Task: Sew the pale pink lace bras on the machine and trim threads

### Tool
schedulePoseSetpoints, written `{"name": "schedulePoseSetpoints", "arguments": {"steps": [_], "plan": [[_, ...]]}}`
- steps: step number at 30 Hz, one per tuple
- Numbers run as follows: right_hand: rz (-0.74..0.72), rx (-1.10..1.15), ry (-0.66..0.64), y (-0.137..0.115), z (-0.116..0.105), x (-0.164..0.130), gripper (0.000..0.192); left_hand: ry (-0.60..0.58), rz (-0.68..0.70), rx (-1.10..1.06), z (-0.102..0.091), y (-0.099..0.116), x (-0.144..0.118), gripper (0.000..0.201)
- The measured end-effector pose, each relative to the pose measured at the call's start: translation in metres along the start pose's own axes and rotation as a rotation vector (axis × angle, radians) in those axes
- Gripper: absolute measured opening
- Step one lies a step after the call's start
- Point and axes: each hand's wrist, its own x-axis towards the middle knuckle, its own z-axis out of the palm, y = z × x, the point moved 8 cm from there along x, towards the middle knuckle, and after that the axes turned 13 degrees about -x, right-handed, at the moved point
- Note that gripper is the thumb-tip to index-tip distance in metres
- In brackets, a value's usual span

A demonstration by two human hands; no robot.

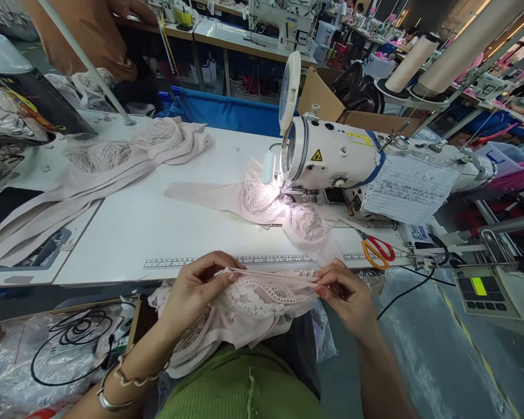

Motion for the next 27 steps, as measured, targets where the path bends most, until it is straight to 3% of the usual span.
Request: {"name": "schedulePoseSetpoints", "arguments": {"steps": [6,12,17,21,23,27], "plan": [[-0.016,-0.118,0.162,-0.003,0.001,-0.002,0.022,0.041,0.123,0.041,-0.001,0.003,-0.002,0.005],[0.027,-0.22,0.211,-0.001,0.002,-0.005,0.02,0.061,0.141,0.061,-0.005,0.001,-0.003,0.004],[0.072,-0.308,0.146,0.0,0.004,0.0,0.006,0.073,0.144,0.086,0.0,0.002,-0.003,0.006],[0.046,-0.186,0.038,-0.001,-0.003,0.009,0.014,0.068,0.149,0.033,0.0,0.001,-0.004,0.008],[0.052,-0.068,-0.063,-0.001,-0.007,0.014,0.015,0.015,0.126,0.005,-0.001,0.002,-0.001,0.013],[-0.005,0.133,-0.268,-0.021,-0.003,0.02,0.019,-0.346,-0.021,0.145,0.022,0.009,0.002,0.019]]}}
